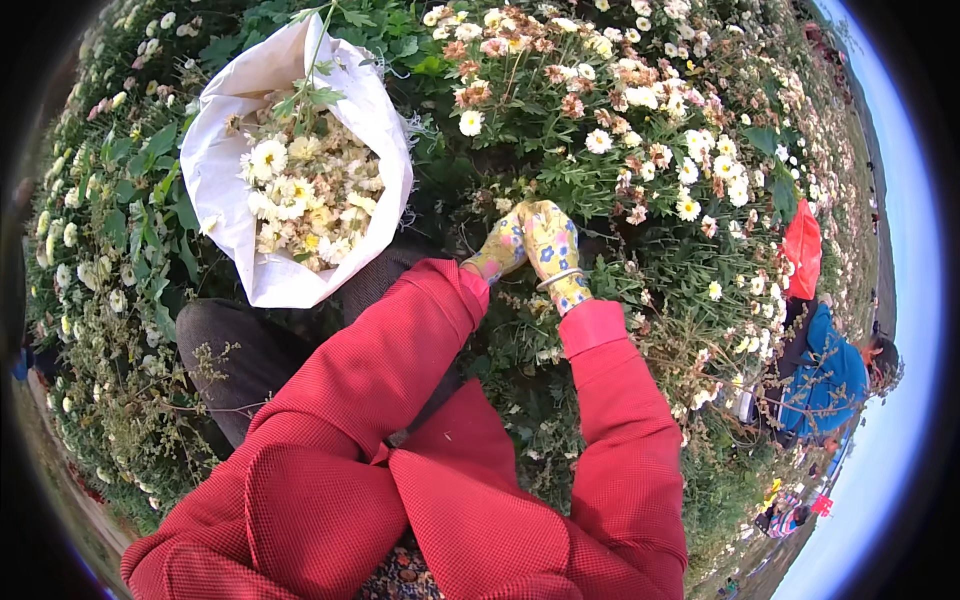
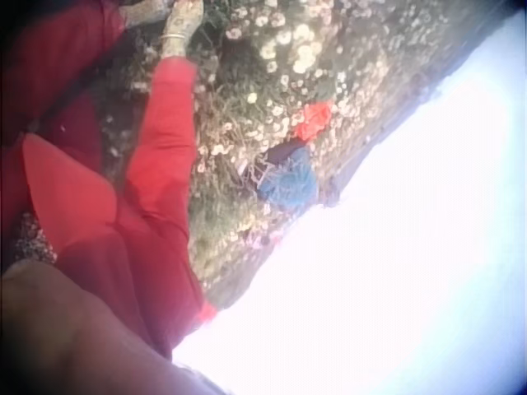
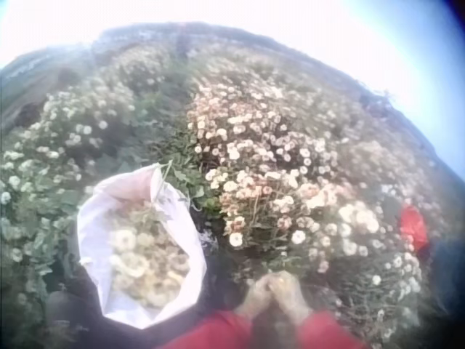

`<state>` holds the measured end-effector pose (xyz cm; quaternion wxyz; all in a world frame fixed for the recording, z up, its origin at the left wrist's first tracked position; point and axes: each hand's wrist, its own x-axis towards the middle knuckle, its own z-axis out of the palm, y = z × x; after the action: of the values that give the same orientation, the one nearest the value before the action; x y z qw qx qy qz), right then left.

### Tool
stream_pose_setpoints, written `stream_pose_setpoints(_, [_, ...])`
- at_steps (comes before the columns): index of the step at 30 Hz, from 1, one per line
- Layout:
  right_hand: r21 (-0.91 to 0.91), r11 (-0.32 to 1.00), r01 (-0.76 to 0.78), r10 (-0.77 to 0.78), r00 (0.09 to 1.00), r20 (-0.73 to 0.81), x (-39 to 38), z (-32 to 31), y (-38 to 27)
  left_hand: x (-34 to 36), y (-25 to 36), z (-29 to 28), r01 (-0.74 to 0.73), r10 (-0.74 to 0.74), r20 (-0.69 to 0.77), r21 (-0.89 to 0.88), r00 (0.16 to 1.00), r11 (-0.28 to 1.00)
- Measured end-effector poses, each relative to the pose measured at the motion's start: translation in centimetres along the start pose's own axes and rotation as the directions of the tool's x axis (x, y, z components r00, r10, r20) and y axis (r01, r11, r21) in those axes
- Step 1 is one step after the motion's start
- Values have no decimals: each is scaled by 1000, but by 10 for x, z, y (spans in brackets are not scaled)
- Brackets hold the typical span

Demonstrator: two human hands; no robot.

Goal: The person picks white and pale flowers from a dense flower bed and places them into a white sack. They repeatedly reach into the plants, pluck flowers by hand, and deposit them into the sack while crouched among the blooms.

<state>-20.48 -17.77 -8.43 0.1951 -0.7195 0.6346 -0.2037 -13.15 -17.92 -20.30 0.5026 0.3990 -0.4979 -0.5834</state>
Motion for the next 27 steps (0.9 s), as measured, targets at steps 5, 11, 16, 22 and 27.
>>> stream_pose_setpoints(5, [616, 787, 22, -22, 1000, -8, -5, -96, -198, -6, 58, 8, 12, -24, 39, 272, 999, 962])
stream_pose_setpoints(11, [559, 627, 544, -628, 776, -50, 40, -26, -266, -10, 66, -3, 4, -13, 25, 339, 1000, 941])
stream_pose_setpoints(16, [262, 850, 458, -494, 865, 90, 68, -45, -218, -11, 64, -2, -6, -9, 40, 366, 999, 931])
stream_pose_setpoints(22, [902, 428, -49, -134, 984, 117, 149, 20, -239, -20, 96, -6, -74, 25, 119, 426, 993, 902])
stream_pose_setpoints(27, [867, 497, -24, -244, 955, 166, 155, 26, -261, -63, 185, -55, -251, 157, 229, 473, 961, 844])
